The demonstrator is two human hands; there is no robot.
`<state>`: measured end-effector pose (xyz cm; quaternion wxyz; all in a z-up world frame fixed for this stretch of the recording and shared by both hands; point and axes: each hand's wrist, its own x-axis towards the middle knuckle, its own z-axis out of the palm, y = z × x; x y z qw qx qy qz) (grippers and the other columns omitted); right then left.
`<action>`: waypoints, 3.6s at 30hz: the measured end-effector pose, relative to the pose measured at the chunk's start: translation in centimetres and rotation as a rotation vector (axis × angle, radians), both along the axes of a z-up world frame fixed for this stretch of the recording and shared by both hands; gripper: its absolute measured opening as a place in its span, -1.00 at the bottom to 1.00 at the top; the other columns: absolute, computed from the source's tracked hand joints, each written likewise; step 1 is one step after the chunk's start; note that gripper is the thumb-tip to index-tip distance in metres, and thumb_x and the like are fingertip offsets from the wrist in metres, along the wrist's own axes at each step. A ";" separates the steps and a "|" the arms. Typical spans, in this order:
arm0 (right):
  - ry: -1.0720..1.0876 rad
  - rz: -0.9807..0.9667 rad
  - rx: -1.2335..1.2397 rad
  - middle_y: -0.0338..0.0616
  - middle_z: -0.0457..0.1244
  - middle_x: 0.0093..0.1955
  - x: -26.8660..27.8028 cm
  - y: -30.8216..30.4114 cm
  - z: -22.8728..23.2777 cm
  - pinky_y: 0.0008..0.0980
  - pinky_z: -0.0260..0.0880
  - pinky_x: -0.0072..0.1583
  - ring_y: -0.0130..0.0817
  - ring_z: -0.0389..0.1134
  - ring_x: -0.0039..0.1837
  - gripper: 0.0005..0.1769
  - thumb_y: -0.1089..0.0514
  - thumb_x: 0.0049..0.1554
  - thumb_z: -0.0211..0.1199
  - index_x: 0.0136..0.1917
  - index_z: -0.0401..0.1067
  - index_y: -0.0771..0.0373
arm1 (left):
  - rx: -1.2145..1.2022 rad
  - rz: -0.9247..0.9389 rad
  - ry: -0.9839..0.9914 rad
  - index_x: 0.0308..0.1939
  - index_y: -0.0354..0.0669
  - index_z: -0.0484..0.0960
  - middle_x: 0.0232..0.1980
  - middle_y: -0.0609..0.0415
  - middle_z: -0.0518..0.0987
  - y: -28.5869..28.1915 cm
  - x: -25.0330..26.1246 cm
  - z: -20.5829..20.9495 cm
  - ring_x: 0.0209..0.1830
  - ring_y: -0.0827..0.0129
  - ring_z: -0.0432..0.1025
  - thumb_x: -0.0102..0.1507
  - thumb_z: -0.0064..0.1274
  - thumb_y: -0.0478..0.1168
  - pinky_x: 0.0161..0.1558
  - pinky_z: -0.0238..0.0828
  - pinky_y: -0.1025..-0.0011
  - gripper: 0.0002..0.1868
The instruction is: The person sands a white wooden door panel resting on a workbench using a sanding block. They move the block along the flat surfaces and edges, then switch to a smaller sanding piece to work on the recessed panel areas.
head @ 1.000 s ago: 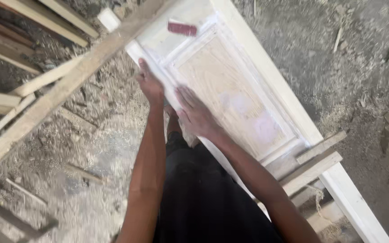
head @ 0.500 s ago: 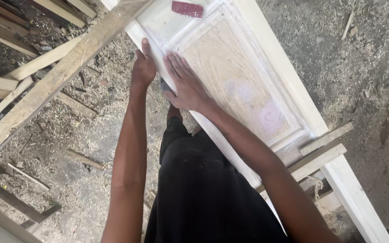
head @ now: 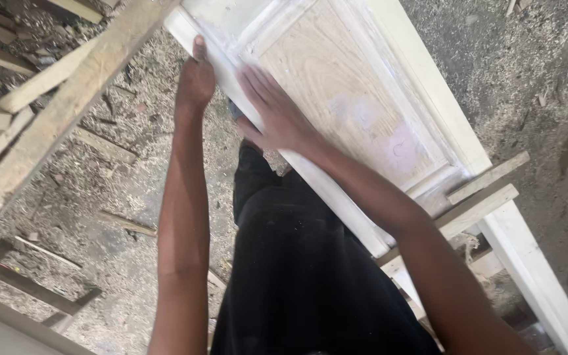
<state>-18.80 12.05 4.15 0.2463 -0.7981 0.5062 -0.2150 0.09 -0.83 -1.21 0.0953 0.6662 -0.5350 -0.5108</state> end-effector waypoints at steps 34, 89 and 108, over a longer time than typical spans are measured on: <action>-0.267 -0.712 0.323 -0.09 0.29 0.44 -10.0 33.7 5.6 -0.26 0.29 0.43 -0.17 0.34 0.43 -0.47 0.37 0.24 0.04 0.43 0.43 0.07 | -0.945 -0.880 -0.020 0.12 -0.33 0.55 0.20 -0.27 0.53 23.5 -9.8 4.3 0.38 -0.09 0.39 0.48 -0.05 -0.19 0.58 0.02 -0.16 -0.74; 0.454 -1.719 0.289 -0.06 0.02 0.68 -11.2 24.0 -0.3 0.16 -0.35 0.67 -0.05 -0.12 0.72 -0.08 0.30 0.08 0.24 0.66 0.04 0.19 | -0.486 -1.818 0.107 0.11 -0.41 0.59 -0.16 -0.31 0.66 18.2 -46.9 4.9 -0.09 -0.12 0.57 0.18 -0.14 0.67 -0.07 0.45 -0.06 0.10; 0.519 -1.856 0.655 -0.22 -0.15 0.77 -7.2 22.1 1.7 0.06 -0.71 0.62 -0.21 -0.37 0.76 -0.29 -0.21 0.43 -0.45 0.68 0.00 0.13 | -0.605 -1.850 0.124 -0.37 -0.28 0.67 -0.59 -0.06 0.54 18.5 -47.0 3.8 -0.57 0.21 0.52 0.26 -0.18 0.59 -0.47 0.41 0.13 -0.09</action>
